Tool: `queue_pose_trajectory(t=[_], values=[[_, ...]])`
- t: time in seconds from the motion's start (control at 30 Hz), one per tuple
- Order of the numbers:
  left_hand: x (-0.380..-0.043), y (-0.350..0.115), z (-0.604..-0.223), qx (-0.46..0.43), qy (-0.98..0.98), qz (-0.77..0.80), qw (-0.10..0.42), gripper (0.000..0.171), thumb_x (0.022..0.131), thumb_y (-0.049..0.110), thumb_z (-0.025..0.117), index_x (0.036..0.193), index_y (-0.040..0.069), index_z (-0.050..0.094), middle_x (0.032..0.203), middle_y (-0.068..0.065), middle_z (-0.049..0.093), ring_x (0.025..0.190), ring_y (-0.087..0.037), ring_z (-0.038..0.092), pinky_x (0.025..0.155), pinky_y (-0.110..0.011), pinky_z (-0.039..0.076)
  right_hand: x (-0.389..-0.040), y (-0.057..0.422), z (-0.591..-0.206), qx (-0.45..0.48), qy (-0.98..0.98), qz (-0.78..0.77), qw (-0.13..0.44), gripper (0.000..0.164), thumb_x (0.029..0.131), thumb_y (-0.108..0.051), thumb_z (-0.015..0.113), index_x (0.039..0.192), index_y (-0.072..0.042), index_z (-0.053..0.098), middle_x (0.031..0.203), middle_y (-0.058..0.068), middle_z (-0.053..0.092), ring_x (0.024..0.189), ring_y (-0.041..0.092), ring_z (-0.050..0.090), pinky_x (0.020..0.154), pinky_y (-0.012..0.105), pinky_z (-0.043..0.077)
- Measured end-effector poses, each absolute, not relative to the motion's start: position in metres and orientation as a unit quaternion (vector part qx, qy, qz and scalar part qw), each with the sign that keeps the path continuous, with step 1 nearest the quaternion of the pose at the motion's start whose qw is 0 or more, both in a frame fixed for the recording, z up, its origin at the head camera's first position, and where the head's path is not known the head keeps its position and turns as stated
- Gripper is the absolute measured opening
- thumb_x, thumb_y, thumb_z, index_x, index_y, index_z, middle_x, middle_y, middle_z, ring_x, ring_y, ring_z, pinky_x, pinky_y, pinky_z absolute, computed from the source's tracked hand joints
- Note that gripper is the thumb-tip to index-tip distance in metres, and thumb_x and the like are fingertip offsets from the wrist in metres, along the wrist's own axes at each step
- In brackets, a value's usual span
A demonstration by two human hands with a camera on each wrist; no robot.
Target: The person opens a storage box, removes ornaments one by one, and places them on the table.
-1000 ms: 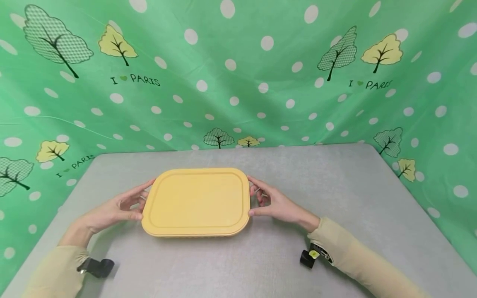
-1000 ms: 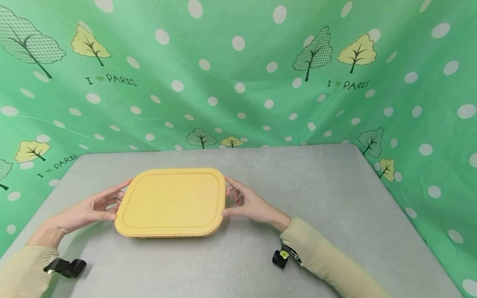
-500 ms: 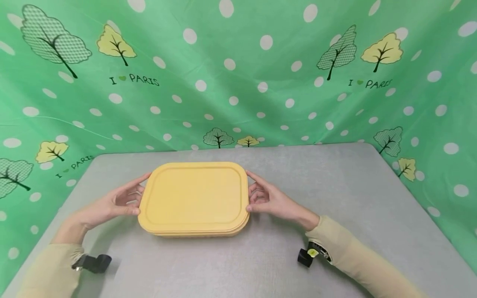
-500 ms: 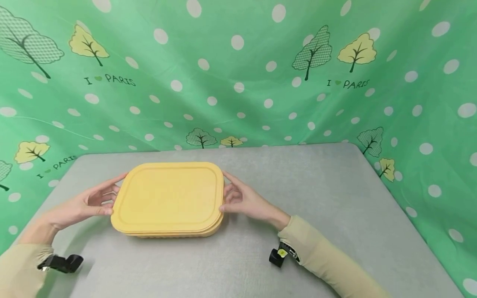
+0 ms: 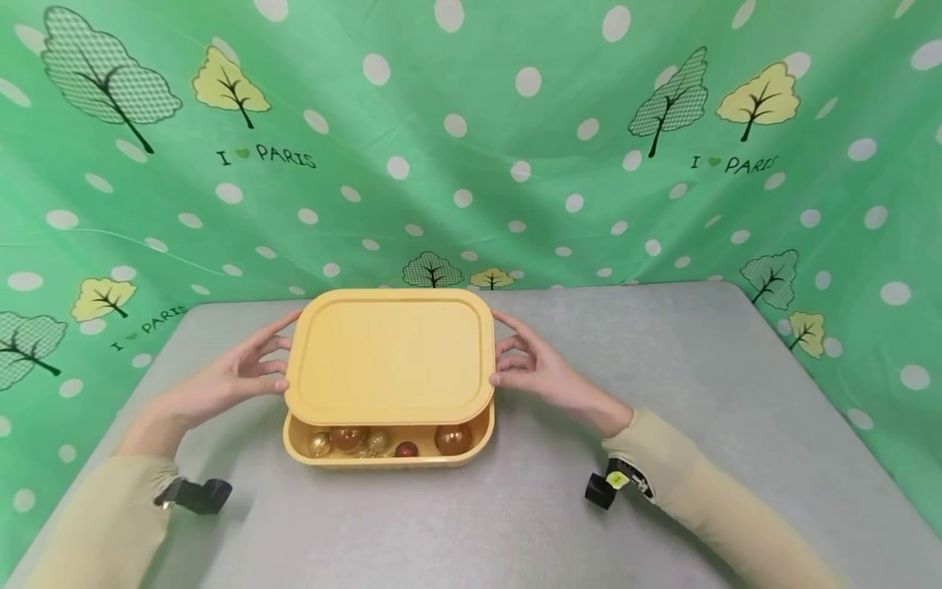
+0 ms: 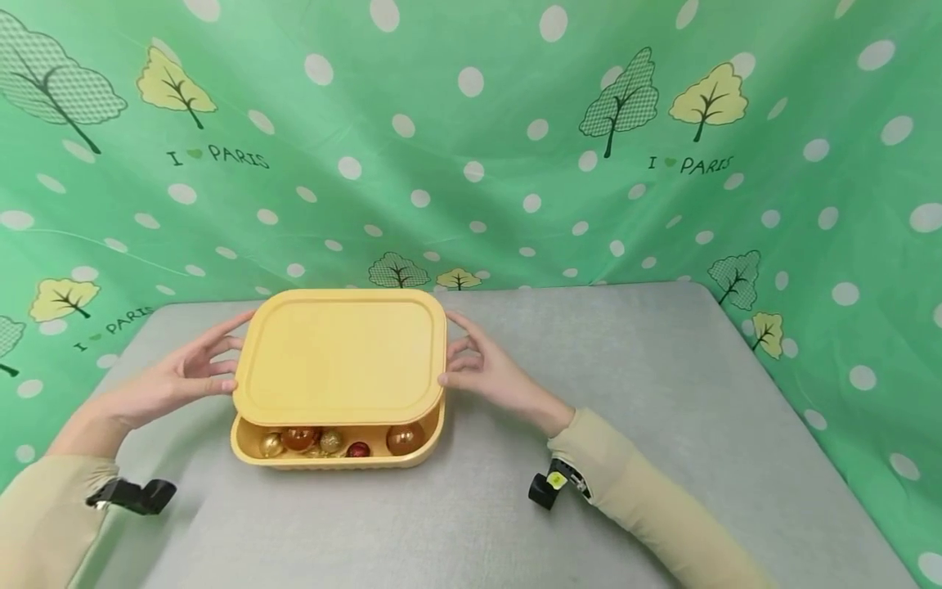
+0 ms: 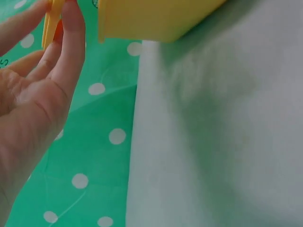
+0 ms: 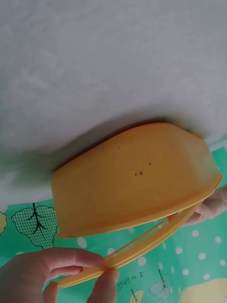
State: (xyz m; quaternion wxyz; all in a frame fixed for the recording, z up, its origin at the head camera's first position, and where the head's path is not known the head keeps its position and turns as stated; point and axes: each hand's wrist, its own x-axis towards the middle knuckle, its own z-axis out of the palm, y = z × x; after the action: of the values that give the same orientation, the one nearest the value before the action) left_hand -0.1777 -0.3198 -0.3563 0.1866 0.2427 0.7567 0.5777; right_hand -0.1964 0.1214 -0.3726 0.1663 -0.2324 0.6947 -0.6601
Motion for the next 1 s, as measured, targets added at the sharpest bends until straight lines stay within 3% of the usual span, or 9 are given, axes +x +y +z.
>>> queue_pose_trajectory(t=[0.13,0.27,0.37,0.5,0.7,1.0], values=[[-0.187,-0.315,-0.355,0.211,0.776,0.571,0.166,0.085,0.093,-0.006,0.056,0.157,0.024,0.008,0.136,-0.011,0.037,0.110,-0.017,0.059,0.089,-0.030,0.050,-0.205,0.119,-0.371,-0.212,0.699,-0.671,0.127,0.078,0.085,0.009,0.066,0.151,-0.008,0.027,0.110,0.017,0.053,0.094,0.023,0.061,0.084,0.031,0.051],[-0.195,-0.310,-0.354,0.206,0.765,0.587,0.164,0.085,0.095,-0.005,0.055,0.157,0.025,0.006,0.140,-0.011,0.032,0.108,-0.019,0.061,0.086,-0.037,0.052,-0.216,0.117,-0.372,-0.200,0.698,-0.680,0.102,0.072,0.086,0.010,0.063,0.148,-0.007,0.032,0.111,0.017,0.052,0.092,0.024,0.061,0.079,0.033,0.053],[-0.202,-0.308,-0.355,0.214,0.752,0.600,0.172,0.085,0.095,-0.007,0.052,0.157,0.025,0.003,0.141,-0.014,0.027,0.104,-0.022,0.063,0.084,-0.043,0.053,-0.224,0.117,-0.373,-0.196,0.694,-0.685,0.102,0.071,0.087,0.011,0.061,0.149,-0.008,0.032,0.111,0.017,0.051,0.089,0.021,0.062,0.077,0.038,0.054],[-0.212,-0.305,-0.353,0.220,0.750,0.599,0.174,0.085,0.095,-0.008,0.051,0.157,0.026,0.002,0.143,-0.013,0.024,0.104,-0.021,0.063,0.084,-0.043,0.053,-0.232,0.118,-0.373,-0.191,0.691,-0.689,0.109,0.072,0.088,0.011,0.059,0.150,-0.010,0.029,0.113,0.017,0.048,0.086,0.018,0.062,0.080,0.043,0.054],[-0.228,-0.300,-0.346,0.197,0.763,0.596,0.155,0.085,0.095,-0.008,0.052,0.157,0.027,0.006,0.149,-0.019,0.018,0.104,-0.018,0.062,0.085,-0.039,0.053,-0.242,0.117,-0.372,-0.185,0.666,-0.714,0.110,0.075,0.088,0.014,0.057,0.152,-0.012,0.029,0.114,0.017,0.047,0.087,0.020,0.061,0.084,0.040,0.053],[-0.245,-0.296,-0.356,0.138,0.760,0.625,0.111,0.069,0.097,-0.003,0.053,0.155,0.009,0.018,0.150,-0.025,0.019,0.098,-0.012,0.064,0.085,-0.030,0.052,-0.262,0.111,-0.377,-0.157,0.677,-0.709,0.119,0.074,0.089,0.009,0.059,0.153,-0.016,0.029,0.122,0.017,0.047,0.088,0.017,0.062,0.086,0.038,0.052]])
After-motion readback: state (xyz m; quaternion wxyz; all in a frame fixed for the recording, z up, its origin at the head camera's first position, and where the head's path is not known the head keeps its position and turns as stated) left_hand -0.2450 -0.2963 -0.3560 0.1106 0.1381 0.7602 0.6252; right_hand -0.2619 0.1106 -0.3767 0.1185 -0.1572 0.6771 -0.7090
